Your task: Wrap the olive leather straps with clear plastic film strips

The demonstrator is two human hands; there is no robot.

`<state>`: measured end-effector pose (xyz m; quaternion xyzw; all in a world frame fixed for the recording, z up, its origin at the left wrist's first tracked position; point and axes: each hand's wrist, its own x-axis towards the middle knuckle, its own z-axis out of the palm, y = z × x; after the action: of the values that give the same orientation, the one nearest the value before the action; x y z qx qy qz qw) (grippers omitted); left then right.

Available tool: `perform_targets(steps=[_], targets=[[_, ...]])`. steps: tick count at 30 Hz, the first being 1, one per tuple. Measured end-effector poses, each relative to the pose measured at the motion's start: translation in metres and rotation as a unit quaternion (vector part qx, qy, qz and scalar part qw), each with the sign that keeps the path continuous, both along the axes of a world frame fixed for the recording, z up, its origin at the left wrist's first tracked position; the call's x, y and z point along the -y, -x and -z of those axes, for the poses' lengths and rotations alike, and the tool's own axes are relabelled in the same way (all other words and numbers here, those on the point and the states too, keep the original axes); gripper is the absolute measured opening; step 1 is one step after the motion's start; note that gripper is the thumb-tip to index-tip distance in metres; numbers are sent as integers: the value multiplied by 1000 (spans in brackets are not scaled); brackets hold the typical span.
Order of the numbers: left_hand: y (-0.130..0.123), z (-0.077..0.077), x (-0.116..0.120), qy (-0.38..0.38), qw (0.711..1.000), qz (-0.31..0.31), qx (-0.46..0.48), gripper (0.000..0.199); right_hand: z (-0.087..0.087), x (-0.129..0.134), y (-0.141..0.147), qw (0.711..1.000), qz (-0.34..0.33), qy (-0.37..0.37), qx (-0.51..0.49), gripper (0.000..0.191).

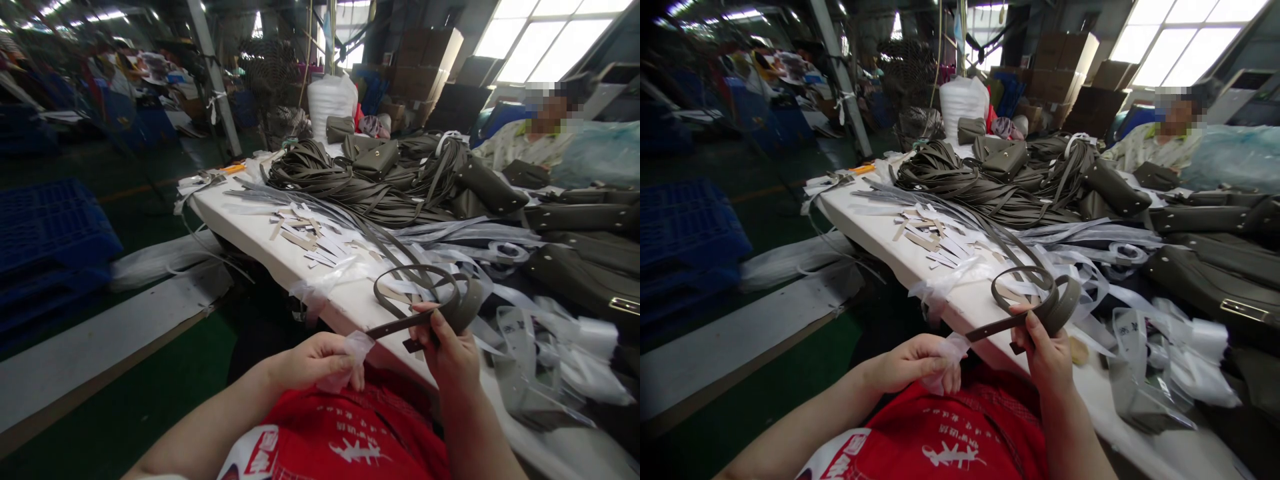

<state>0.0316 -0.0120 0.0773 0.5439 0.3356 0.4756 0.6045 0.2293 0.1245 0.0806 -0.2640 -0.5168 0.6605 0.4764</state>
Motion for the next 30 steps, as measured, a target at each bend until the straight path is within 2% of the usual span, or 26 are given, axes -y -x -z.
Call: perform_targets(steps=[10,21,26,30], targets=[[-5,11,1,16,995,-27,-93,56,-4,5,-7,999,35,17,-10,24],[-8,-10,-1,-61,990,-10,-127,55,-1,2,-5,999,27,16,14,28],[-6,-12,-1,-66,991,-5,-119,54,1,2,-7,999,29,38,8,27],[-7,-9,-2,-76,990,-8,-122,54,4,0,-8,999,2,34,1,24]])
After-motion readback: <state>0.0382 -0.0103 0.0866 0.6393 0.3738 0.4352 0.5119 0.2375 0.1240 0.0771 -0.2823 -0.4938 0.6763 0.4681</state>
